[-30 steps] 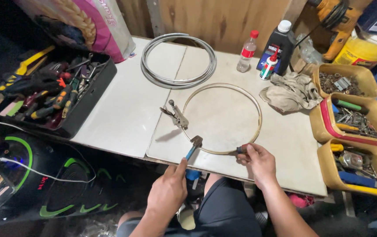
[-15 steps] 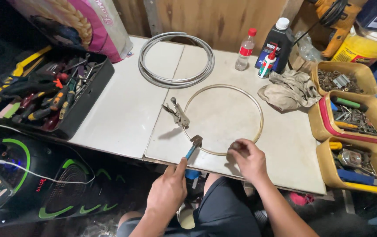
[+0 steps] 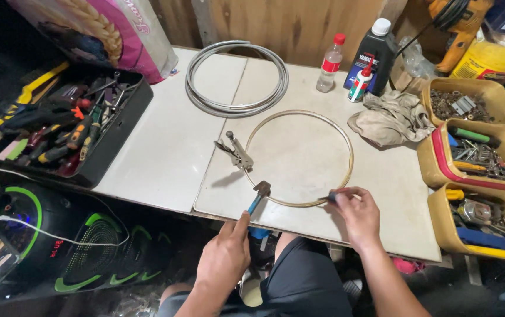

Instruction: Using a hammer to tap and adjust a metal hoop on a workbench

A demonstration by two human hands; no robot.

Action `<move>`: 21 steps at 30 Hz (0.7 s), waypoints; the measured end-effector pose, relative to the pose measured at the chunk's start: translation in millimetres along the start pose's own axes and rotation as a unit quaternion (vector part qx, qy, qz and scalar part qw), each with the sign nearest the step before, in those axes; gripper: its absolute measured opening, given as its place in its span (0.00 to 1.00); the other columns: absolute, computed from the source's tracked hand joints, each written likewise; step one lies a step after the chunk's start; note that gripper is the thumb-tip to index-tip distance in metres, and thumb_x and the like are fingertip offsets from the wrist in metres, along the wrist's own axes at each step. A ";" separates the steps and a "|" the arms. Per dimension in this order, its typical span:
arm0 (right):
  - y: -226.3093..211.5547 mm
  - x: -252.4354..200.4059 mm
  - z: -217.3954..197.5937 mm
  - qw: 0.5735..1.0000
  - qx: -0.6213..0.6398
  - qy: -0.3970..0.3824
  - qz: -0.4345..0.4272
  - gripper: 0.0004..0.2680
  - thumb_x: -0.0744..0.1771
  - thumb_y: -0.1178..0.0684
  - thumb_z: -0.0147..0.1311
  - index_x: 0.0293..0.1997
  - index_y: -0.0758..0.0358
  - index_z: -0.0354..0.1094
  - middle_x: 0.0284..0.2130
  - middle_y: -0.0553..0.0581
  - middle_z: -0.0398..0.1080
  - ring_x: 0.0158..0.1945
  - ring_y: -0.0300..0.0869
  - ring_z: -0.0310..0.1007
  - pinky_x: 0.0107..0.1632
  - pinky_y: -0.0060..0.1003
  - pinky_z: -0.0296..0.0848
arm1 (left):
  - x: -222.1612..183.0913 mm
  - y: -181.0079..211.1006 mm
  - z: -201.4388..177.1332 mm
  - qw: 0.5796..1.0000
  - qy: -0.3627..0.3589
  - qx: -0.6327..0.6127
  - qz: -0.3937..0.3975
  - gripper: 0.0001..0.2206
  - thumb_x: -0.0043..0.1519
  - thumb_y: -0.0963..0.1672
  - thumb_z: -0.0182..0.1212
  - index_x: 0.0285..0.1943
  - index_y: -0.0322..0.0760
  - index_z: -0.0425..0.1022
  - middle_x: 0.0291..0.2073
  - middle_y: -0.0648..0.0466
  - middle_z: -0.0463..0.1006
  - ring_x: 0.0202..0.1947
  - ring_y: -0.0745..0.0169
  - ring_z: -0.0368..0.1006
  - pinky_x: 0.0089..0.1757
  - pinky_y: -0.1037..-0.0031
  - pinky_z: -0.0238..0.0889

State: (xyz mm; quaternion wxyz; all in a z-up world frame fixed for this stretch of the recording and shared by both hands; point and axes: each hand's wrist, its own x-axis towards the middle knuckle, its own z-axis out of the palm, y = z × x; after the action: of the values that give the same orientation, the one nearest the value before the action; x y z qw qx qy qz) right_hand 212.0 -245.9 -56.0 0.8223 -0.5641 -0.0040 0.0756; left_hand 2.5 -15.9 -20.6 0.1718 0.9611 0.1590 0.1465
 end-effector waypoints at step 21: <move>27.9 4.9 3.1 0.975 -0.179 -0.110 -0.073 0.15 0.63 0.65 0.63 0.53 0.68 0.64 0.41 0.64 0.78 0.46 0.43 0.80 0.53 0.35 0.81 | -0.4 1.0 1.4 0.999 -0.033 -0.024 -0.028 0.23 0.63 0.44 0.54 0.70 0.47 0.67 0.38 0.48 0.76 0.26 0.37 0.77 0.27 0.51 0.72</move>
State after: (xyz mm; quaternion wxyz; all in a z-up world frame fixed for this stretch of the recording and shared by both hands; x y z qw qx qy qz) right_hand 213.3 -232.5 -81.1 0.7054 -0.6888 -0.1492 0.0752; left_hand 2.8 -17.3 -21.5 0.2035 0.9563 0.1764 0.1140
